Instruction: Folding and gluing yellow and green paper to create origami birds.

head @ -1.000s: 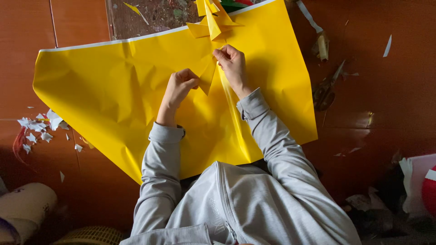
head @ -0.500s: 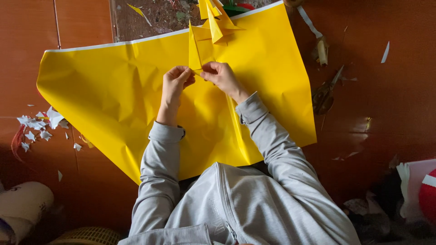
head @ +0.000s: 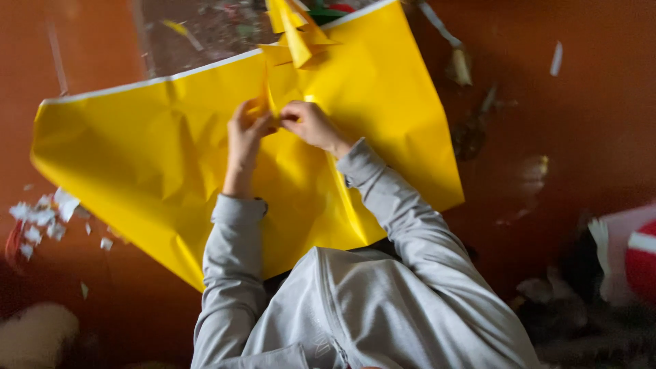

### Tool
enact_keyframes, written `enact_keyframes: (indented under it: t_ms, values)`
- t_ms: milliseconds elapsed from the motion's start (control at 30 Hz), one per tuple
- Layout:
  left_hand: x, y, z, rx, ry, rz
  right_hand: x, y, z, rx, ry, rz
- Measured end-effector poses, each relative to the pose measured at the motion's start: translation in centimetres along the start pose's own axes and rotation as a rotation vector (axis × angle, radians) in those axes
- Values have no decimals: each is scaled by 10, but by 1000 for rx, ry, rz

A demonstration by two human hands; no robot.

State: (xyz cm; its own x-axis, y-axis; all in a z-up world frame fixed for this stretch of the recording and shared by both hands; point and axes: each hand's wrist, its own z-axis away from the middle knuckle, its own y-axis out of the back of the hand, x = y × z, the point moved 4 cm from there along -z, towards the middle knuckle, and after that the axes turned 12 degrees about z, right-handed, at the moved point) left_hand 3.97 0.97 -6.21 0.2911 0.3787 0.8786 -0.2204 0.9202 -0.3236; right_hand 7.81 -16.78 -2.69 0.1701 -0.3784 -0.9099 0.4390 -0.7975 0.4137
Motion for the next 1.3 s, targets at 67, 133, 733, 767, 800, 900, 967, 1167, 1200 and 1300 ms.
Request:
enact_keyframes:
  t_ms: [67,133,733,767,800,900,967,1167,1200,1300]
  values:
    - [-5,10,2,8,-10,26,4,-1,0,10,42,21]
    - [9,4,7,13,-21,49,-12,9,3,24,85,42]
    - [31,-10,16,-133,-57,135,14,2,2,-70,-399,-1165]
    - [24,-4,13,-101,-70,114,17,0,2,-57,-432,-1221]
    - [17,2,9,-68,-82,93,19,-1,2,-44,-467,-1275]
    - [51,-22,19,-93,-166,208,27,-9,8,-3,-509,-1369]
    - [59,-26,23,-71,-94,225,21,-7,9,-12,-510,-1407]
    - [38,-16,23,-121,44,462,1,3,8,-55,-387,-1473]
    - [34,-16,24,-141,98,579,-4,6,8,-73,-328,-1462]
    - [34,-20,26,-246,145,687,-16,11,9,-129,-386,-1398]
